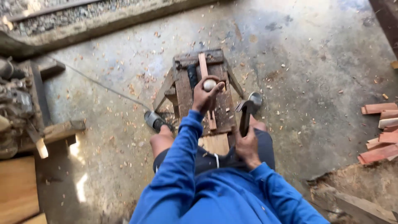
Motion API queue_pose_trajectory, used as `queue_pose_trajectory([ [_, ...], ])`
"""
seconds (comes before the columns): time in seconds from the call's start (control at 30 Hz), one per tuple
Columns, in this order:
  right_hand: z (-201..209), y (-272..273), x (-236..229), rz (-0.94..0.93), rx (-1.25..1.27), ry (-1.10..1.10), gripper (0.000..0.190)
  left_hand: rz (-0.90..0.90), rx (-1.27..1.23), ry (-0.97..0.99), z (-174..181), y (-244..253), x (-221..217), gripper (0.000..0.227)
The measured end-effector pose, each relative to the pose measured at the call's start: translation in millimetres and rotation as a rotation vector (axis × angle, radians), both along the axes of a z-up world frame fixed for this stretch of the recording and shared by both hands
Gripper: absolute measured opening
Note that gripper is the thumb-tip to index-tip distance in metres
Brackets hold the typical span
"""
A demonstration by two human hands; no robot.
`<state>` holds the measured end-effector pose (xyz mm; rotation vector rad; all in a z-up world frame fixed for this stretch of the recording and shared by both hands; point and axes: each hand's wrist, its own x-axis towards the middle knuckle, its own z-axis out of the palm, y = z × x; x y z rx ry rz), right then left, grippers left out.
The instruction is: The recorder uses a hammer and a chisel-like tool to carve out a joint in a wooden beam held in a workshop jig.
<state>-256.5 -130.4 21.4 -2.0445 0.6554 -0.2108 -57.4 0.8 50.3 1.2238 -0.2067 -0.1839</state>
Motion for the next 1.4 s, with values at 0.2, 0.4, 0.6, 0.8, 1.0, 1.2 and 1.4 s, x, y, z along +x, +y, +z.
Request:
queue_pose_trajectory([
  [0.2, -36, 34, 43, -0.077, 0.266, 0.251, 0.065, 0.328, 0.227, -0.387, -7, 2, -72, 0.014],
  [0.4, -237, 4, 50, 0.046, -0.058, 0.357, 0.043, 0.2, 0.005, -0.713, 4, 14, -132, 0.013],
  [0.6, -103, 23, 64, 0.063, 0.013, 0.316, 0.059, 0.26, 0.237, -0.202, -7, 5, -85, 0.021],
  [0.8, -135, 11, 56, 0.051, 0.513, 0.223, 0.057, 0.173, 0.218, -0.272, 10, 0, -70, 0.029],
  [1.0, -118, -15, 17, 0.102, 1.592, 0.017, 0.041, -0.023, 0.131, -0.423, 12, 13, -173, 0.031],
  [1.2, -83, 9, -7, 0.165, 1.22, 0.379, 0.037, 0.494, 0.515, -0.209, 17, 22, -111, 0.061],
  [1.4, -21, 14, 22, 0.191, 1.113, 0.453, 0.039, 0.407, 0.647, 0.171, -25, -18, 0, 0.07],
])
